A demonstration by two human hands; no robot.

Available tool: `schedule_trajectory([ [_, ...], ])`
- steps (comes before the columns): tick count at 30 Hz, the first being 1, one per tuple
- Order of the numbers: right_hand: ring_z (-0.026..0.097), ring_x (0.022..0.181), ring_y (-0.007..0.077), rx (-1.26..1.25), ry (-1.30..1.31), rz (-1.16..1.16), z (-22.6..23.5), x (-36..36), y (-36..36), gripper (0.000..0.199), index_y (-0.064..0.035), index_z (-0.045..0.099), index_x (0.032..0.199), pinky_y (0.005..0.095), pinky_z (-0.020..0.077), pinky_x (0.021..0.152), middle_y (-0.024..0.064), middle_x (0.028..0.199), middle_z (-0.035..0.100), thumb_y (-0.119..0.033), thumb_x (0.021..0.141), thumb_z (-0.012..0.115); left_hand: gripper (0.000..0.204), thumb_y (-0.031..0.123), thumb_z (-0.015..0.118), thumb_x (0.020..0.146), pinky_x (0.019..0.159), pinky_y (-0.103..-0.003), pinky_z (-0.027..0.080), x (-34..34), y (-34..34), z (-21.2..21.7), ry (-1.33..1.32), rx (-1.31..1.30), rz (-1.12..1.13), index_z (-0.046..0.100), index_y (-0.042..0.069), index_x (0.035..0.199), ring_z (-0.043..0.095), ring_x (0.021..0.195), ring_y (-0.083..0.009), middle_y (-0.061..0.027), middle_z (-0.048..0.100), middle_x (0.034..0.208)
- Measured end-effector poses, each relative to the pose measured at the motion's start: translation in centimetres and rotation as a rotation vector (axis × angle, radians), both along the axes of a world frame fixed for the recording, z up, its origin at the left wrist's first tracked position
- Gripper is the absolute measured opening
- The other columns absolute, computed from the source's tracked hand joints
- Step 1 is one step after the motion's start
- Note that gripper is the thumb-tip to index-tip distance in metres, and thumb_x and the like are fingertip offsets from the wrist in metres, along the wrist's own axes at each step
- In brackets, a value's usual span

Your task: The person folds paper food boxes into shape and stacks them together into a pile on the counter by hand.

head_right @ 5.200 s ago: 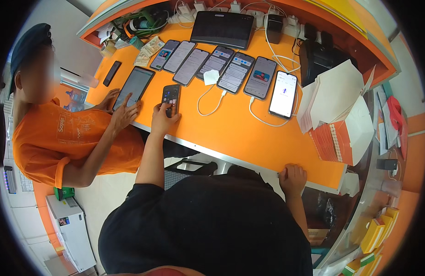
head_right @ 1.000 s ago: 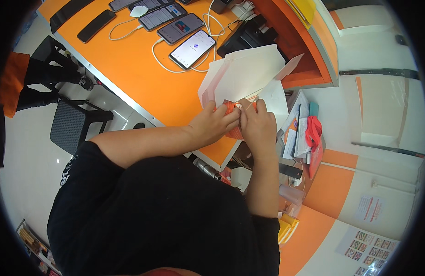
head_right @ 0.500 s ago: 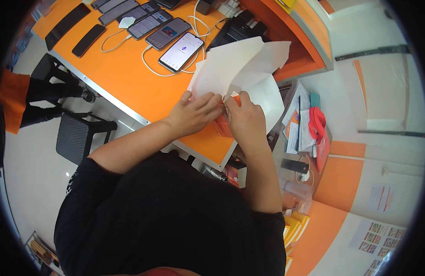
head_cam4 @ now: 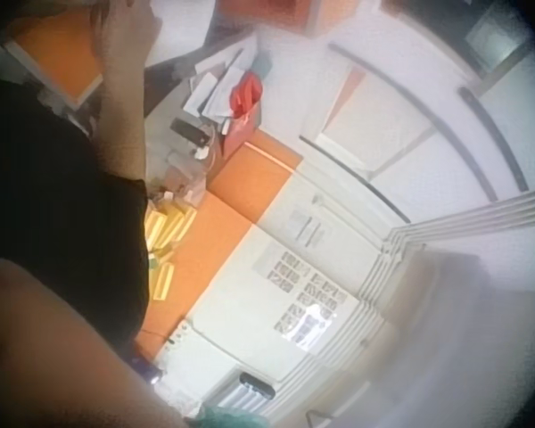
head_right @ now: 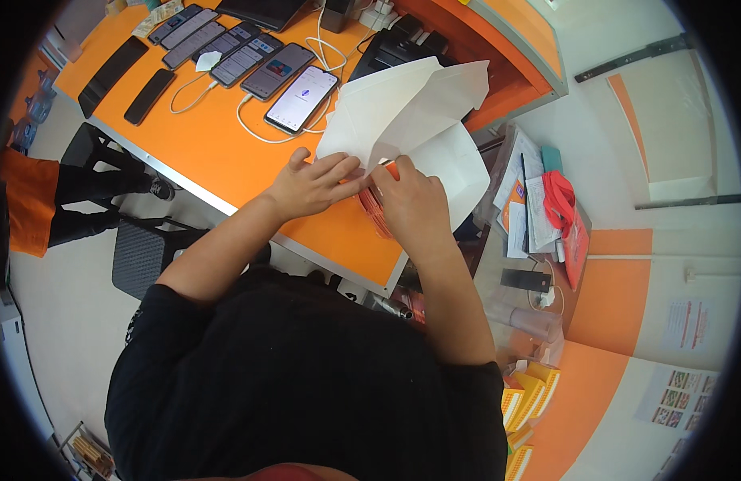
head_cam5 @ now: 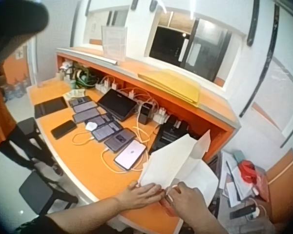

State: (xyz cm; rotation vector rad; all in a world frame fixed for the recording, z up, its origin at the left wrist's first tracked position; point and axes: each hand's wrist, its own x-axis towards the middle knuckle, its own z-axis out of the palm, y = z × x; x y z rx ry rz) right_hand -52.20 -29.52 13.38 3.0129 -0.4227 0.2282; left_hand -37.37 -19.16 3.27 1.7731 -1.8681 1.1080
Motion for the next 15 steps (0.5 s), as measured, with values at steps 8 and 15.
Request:
schedule_trajectory([
  [8,0.059,0.065,0.0177,-0.126,-0.037,0.024,-0.1,-0.9,0.7,0.026,-0.0114,0.056,0.105,0.0351,0.0419,0.062,0.0042,0.087,0.053,-0.014,0.079,0.054,0.031,0.017,0.059,0.075,0.082,-0.043,0.030,-1.2,0.5,1.4,0.298,0.087,-0.192,0.057,0.020,0.105,0.051,0.104,-0.0085,0.0049,0.056,0.109],
  [15,0.061,0.067,0.0238,0.147,-0.123,-0.187,-1.5,-3.1,1.5,0.044,-0.0046,0.044,0.126,0.0374,0.0457,0.059,0.0104,0.079,0.060,-0.014,0.084,0.052,0.035,0.016,0.060,0.074,0.084,-0.047,0.032,-2.8,1.6,0.3,0.483,0.172,-0.207,0.057,0.014,0.109,0.055,0.101,-0.0084,0.0033,0.059,0.109],
])
